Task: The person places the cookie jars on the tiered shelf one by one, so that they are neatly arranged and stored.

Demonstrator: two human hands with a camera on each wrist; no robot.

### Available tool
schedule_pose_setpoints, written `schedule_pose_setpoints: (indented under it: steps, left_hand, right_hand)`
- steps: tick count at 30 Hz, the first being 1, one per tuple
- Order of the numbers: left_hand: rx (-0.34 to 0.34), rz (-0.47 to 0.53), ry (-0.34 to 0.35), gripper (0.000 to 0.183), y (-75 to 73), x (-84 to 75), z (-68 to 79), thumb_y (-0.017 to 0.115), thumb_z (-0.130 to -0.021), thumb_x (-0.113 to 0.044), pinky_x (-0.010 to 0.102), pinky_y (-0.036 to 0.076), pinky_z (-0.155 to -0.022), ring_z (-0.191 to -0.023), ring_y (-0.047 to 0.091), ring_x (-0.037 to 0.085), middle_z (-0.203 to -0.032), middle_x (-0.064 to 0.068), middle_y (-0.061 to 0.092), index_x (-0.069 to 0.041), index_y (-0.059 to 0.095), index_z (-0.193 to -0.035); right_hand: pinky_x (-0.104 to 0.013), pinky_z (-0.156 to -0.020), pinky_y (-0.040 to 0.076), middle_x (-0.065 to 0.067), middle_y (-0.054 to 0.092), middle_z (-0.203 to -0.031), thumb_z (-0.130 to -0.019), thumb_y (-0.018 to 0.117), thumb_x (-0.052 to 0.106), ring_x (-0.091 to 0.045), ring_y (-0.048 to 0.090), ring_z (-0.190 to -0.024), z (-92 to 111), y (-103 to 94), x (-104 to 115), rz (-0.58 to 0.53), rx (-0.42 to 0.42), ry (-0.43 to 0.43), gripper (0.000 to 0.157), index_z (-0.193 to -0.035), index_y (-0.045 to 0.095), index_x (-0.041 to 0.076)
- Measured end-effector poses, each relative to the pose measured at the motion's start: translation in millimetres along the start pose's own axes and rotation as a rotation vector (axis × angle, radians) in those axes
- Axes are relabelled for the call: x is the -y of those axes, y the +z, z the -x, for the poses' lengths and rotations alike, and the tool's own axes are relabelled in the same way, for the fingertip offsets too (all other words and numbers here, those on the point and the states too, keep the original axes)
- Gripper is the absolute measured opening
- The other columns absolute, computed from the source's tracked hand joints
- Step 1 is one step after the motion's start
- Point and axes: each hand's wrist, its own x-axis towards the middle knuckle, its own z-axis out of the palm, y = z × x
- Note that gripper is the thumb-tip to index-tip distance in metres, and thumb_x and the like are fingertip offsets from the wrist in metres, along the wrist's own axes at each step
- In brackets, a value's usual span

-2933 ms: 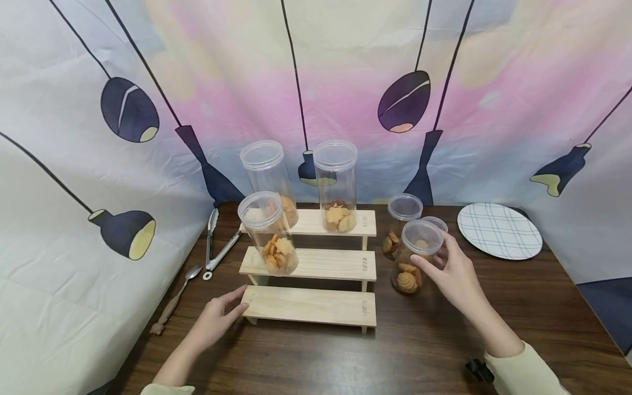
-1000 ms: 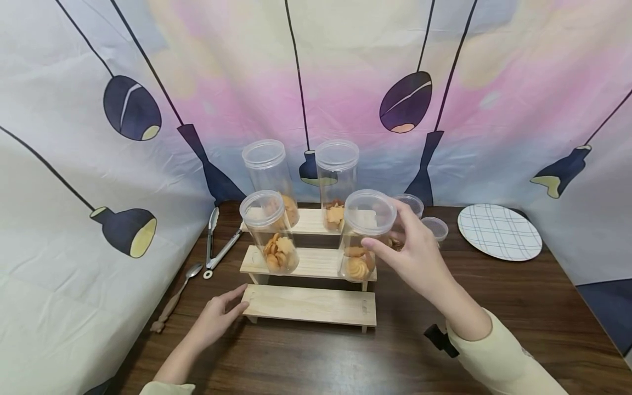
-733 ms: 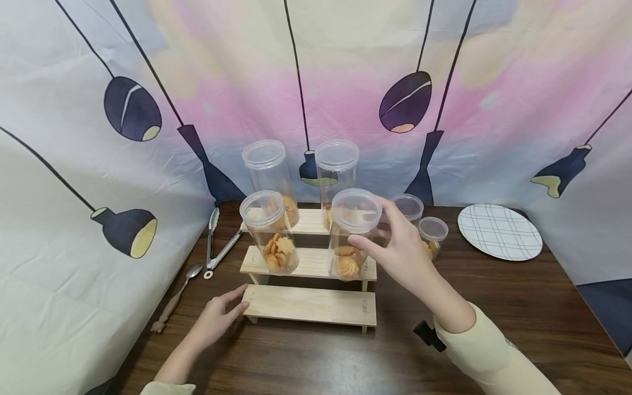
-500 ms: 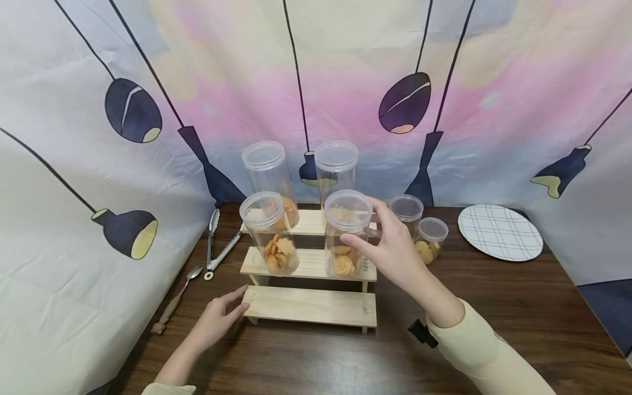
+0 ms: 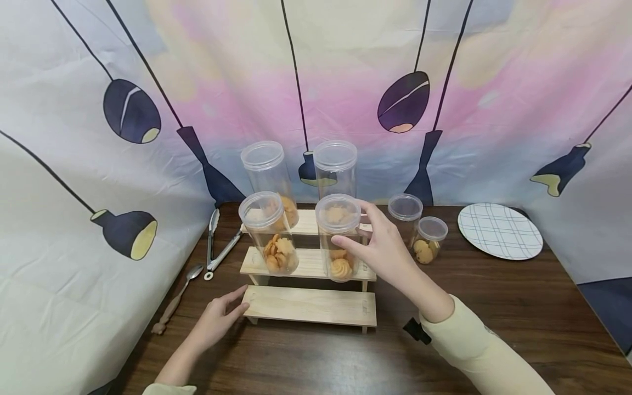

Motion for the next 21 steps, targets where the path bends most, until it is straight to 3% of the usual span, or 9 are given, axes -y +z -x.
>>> schedule_pose_setpoints:
  steps: [3,13,18,21]
  left_hand:
    - [0.003,0.016,-0.005,0.054,-0.1,-0.2,0.3,0.061,-0.096,-0.029,0.029,0.038,-0.053,-0.04,0.023,0.004,-0.058,-0.002,0.04,0.001,0.049,-0.139]
    - [-0.013,-0.014,-0.005,0.053,0.4,0.8,-0.9,0.062,-0.095,-0.03,0.03,0.042,-0.066,-0.044,0.023,0.005,-0.063,-0.002,0.039,-0.001,0.051,-0.138]
    - [-0.006,-0.003,-0.015,0.054,0.5,1.2,-1.0,0.062,-0.095,-0.03,0.028,0.038,-0.053,-0.042,0.02,0.004,-0.057,-0.004,0.036,0.0,0.05,-0.139]
    - [-0.006,-0.005,-0.011,0.054,0.4,1.5,-0.8,0.062,-0.095,-0.031,0.027,0.039,-0.055,-0.042,0.021,0.004,-0.056,-0.005,0.035,-0.001,0.05,-0.139]
  right_hand:
    - [-0.029,-0.086,0.051,-0.007,0.054,-0.123,-0.077,0.08,0.043,-0.014,0.054,-0.11,-0.6,1.5,-0.4,-0.005,-0.007,-0.019,0.072,-0.137,0.047,0.021]
    - [-0.027,-0.087,0.05,-0.001,0.052,-0.125,-0.076,0.081,0.04,-0.013,0.054,-0.111,-1.4,2.9,-1.3,0.012,-0.019,-0.039,0.074,-0.139,0.045,0.022]
    - [-0.025,-0.089,0.049,0.0,0.051,-0.127,-0.077,0.079,0.043,-0.012,0.053,-0.112,-0.3,3.0,-0.8,0.051,-0.008,-0.028,0.076,-0.141,0.043,0.023]
    - [-0.026,-0.09,0.048,-0.001,0.051,-0.128,-0.078,0.078,0.045,-0.014,0.052,-0.114,0.5,1.8,-0.1,0.054,0.011,-0.023,0.077,-0.142,0.041,0.025]
